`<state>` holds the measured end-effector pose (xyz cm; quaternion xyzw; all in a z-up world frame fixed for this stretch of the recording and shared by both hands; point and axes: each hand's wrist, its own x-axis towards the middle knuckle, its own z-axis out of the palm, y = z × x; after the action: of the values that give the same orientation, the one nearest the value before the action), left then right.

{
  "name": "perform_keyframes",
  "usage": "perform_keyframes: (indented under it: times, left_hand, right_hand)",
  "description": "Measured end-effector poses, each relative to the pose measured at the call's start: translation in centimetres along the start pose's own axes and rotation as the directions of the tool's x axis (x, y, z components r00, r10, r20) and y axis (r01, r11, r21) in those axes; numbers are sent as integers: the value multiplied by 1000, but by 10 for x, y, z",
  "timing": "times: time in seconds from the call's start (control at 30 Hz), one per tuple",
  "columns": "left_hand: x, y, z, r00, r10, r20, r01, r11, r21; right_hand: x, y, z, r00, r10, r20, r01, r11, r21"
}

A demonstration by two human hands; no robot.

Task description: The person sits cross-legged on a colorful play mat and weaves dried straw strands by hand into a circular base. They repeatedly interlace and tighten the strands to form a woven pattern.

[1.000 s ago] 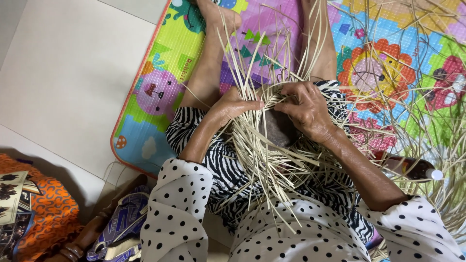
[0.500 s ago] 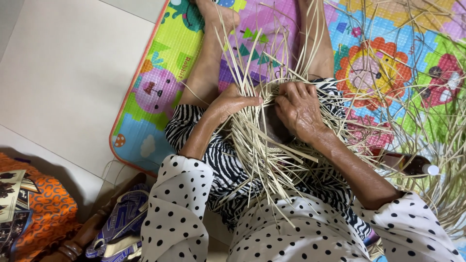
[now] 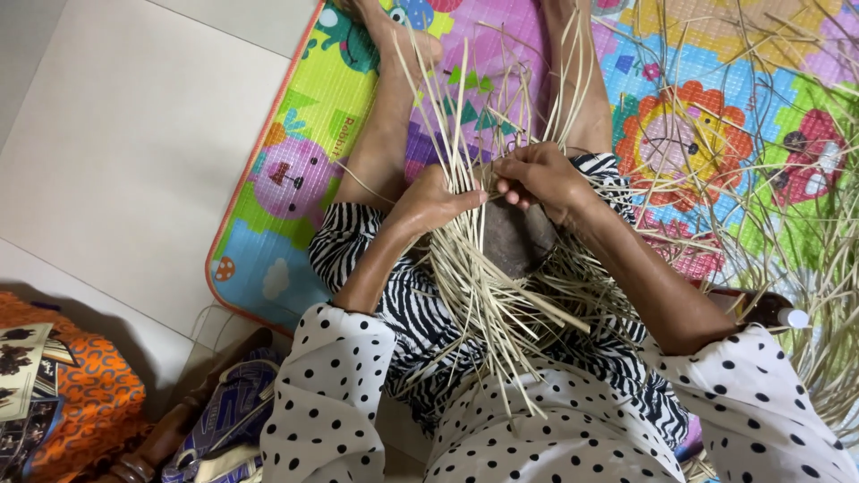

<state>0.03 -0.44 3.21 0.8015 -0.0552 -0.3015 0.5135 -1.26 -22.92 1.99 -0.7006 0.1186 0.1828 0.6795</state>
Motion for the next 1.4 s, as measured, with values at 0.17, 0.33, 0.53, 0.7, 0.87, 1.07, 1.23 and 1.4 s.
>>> perform_keyframes:
  times: [0.17, 0.33, 0.53, 0.7, 0.87, 1.07, 1.23, 1.4]
  left_hand:
    - [3, 14, 16, 1000, 19, -20, -19, 1000, 4]
    - [4, 16, 17, 995, -98, 6, 98, 995, 33]
    - [-3, 5, 2, 986, -162, -38, 164, 986, 34]
    - [-6, -18, 22, 976, 193, -102, -209, 962, -176]
    - [14, -18, 14, 995, 75, -63, -80, 993, -81]
    - [24, -46, 21, 985, 117, -124, -142, 965, -220]
    - [-16, -10, 9, 972, 234, 26, -234, 972, -13]
    - [-12, -28, -9, 867, 471, 160, -483, 875, 42]
  right_hand:
    - [-8, -30, -7, 969, 192, 158, -242, 873, 423]
    - [-51, -80, -43, 968, -145, 207, -52, 687, 725]
    - [-72, -44, -16, 939, -342, 26, 334, 929, 158]
    - [-47, 23, 21, 829, -559, -6, 530, 790, -308]
    - [-35, 46, 37, 767, -610, -199, 544, 782, -303]
    - [-67, 3, 43, 867, -497, -27, 496, 868, -31]
    - [-98, -69, 66, 736, -647, 199, 657, 753, 19]
    - [-118, -85, 132, 587, -757, 286, 732, 648, 213]
